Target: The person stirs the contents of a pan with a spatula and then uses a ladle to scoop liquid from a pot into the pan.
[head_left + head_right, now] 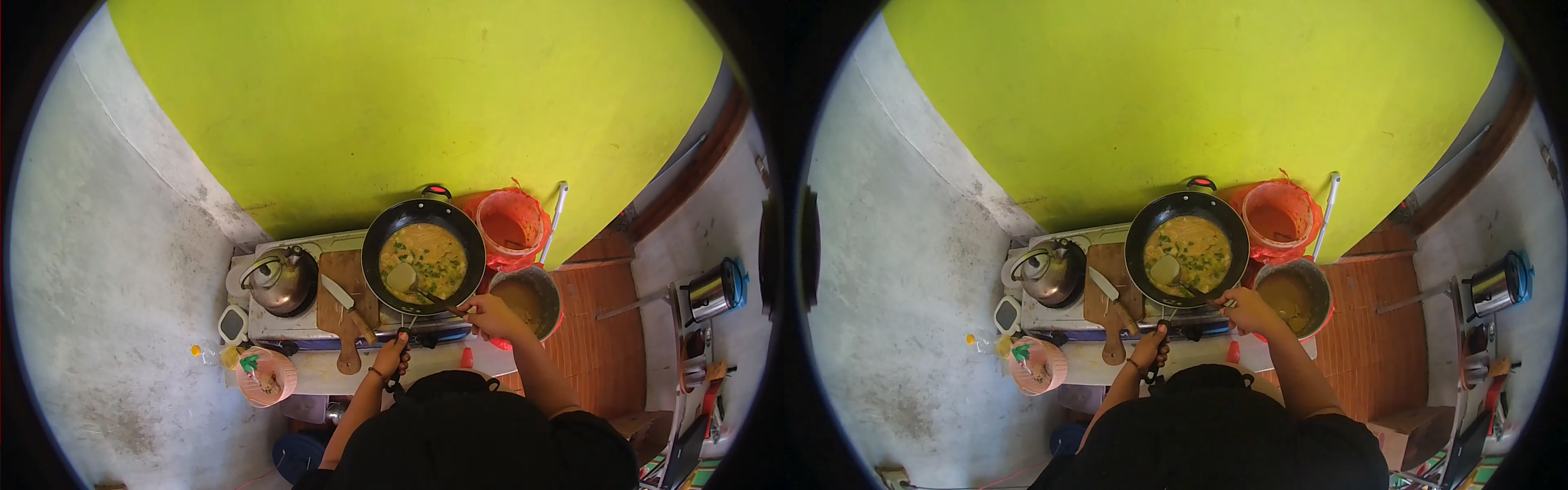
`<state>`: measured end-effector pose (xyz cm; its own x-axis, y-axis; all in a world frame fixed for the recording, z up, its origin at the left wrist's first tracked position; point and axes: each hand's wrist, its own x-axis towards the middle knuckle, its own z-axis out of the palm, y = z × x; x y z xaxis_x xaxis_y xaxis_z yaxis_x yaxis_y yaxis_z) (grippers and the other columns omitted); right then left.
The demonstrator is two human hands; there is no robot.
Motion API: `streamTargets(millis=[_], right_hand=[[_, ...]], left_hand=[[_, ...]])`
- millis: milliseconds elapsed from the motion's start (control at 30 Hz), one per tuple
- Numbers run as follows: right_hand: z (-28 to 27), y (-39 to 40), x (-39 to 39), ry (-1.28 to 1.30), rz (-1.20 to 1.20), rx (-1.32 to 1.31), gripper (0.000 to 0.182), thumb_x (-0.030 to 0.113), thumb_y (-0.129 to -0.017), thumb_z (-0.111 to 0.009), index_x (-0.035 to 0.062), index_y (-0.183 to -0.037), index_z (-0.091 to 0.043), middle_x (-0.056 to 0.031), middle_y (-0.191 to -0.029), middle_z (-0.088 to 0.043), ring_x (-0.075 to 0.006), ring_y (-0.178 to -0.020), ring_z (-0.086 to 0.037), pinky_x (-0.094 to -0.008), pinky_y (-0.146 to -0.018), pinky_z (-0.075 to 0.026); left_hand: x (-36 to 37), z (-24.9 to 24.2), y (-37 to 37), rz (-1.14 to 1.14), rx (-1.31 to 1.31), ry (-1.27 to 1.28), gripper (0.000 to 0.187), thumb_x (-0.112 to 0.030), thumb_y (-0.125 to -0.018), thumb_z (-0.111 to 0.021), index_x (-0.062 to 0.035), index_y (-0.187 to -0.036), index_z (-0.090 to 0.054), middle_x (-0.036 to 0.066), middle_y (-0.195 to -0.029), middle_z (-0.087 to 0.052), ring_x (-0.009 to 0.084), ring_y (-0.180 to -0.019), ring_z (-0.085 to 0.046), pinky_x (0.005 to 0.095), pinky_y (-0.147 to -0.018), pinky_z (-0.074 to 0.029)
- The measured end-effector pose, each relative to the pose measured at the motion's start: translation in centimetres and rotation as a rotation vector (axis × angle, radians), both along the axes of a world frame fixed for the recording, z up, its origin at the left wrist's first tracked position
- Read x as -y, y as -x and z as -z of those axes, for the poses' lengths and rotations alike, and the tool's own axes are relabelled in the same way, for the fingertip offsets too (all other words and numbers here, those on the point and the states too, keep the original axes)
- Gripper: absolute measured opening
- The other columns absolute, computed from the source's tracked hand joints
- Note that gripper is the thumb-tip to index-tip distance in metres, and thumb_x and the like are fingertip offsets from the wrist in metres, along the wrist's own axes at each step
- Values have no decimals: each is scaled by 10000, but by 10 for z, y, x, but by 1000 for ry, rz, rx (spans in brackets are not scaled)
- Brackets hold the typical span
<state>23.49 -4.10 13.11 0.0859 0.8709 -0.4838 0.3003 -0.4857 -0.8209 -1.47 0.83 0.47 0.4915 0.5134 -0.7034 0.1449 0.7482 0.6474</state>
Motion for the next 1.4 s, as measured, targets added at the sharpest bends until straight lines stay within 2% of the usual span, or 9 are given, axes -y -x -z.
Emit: streamTargets(millis=[167, 267, 367, 467, 567, 767, 867, 1167, 1400], right_hand=[[2, -2, -3, 21, 8, -16, 204, 90, -788, -544, 7, -974, -566, -73, -558, -537, -121, -383, -493, -245, -338, -379], [-9, -4, -1, -35, 1, -4, 212, 68, -771, -561, 6, -972, -587, -58, -544, -538, -103, -421, -500, -220, -389, -372], [2, -13, 2, -308, -54, 231, 233, 111, -733, -591, 23, -946, -619, -84, -638, -582, -143, -555, -571, -275, -500, -430], [-13, -13, 5, -277, 46, 278, 254, 119, -713, -601, 35, -951, -629, -89, -657, -591, -144, -612, -578, -282, -572, -430], [-9, -15, 3, -432, 44, 406, 247, 107, -721, -595, 25, -953, -615, -93, -631, -576, -133, -554, -558, -281, -541, -425], [11, -4, -11, -116, 156, 11, 238, 81, -771, -558, 16, -999, -563, -88, -595, -546, -127, -430, -516, -265, -384, -397], [8, 5, -19, -35, 180, 9, 232, 73, -785, -541, 15, -1009, -556, -92, -599, -541, -139, -419, -519, -264, -348, -398], [7, 4, -26, -19, 128, 88, 238, 64, -777, -539, -3, -1005, -553, -106, -612, -545, -149, -432, -531, -275, -370, -423], [19, -11, -25, -80, 121, -45, 221, 71, -775, -550, -1, -984, -557, -72, -564, -534, -116, -402, -492, -247, -355, -387]], left_hand=[[0, 1, 0, -1, 7, 7, 450, -508, -818, -494, -64, -812, -425, -4, -532, -389, 90, -379, -353, 239, -363, -317], [0, -2, -1, -2, -4, 3, 454, -514, -815, -496, -65, -808, -422, -3, -531, -387, 91, -379, -352, 240, -365, -317], [0, 1, 0, 5, 4, -2, 457, -519, -813, -497, -69, -805, -419, -3, -532, -387, 92, -379, -351, 241, -366, -316], [0, 3, 0, 14, 8, -11, 457, -521, -813, -495, -72, -801, -416, -3, -531, -385, 94, -379, -349, 242, -366, -314], [0, 2, 0, 13, 11, -9, 456, -522, -815, -491, -73, -799, -415, -4, -529, -381, 94, -378, -344, 243, -365, -308], [0, -1, 0, 10, 16, 0, 457, -524, -816, -487, -72, -799, -416, -6, -530, -377, 94, -376, -340, 244, -364, -301], [0, -1, -1, 4, 8, 3, 460, -526, -814, -488, -72, -800, -416, -6, -532, -380, 95, -379, -344, 244, -365, -302], [0, -2, -1, 6, -8, -1, 461, -529, -808, -494, -75, -795, -418, -7, -540, -381, 92, -388, -346, 243, -370, -308], [0, -1, -1, 6, -3, 3, 460, -530, -808, -494, -77, -793, -418, -8, -543, -381, 89, -387, -345, 239, -371, -307]])
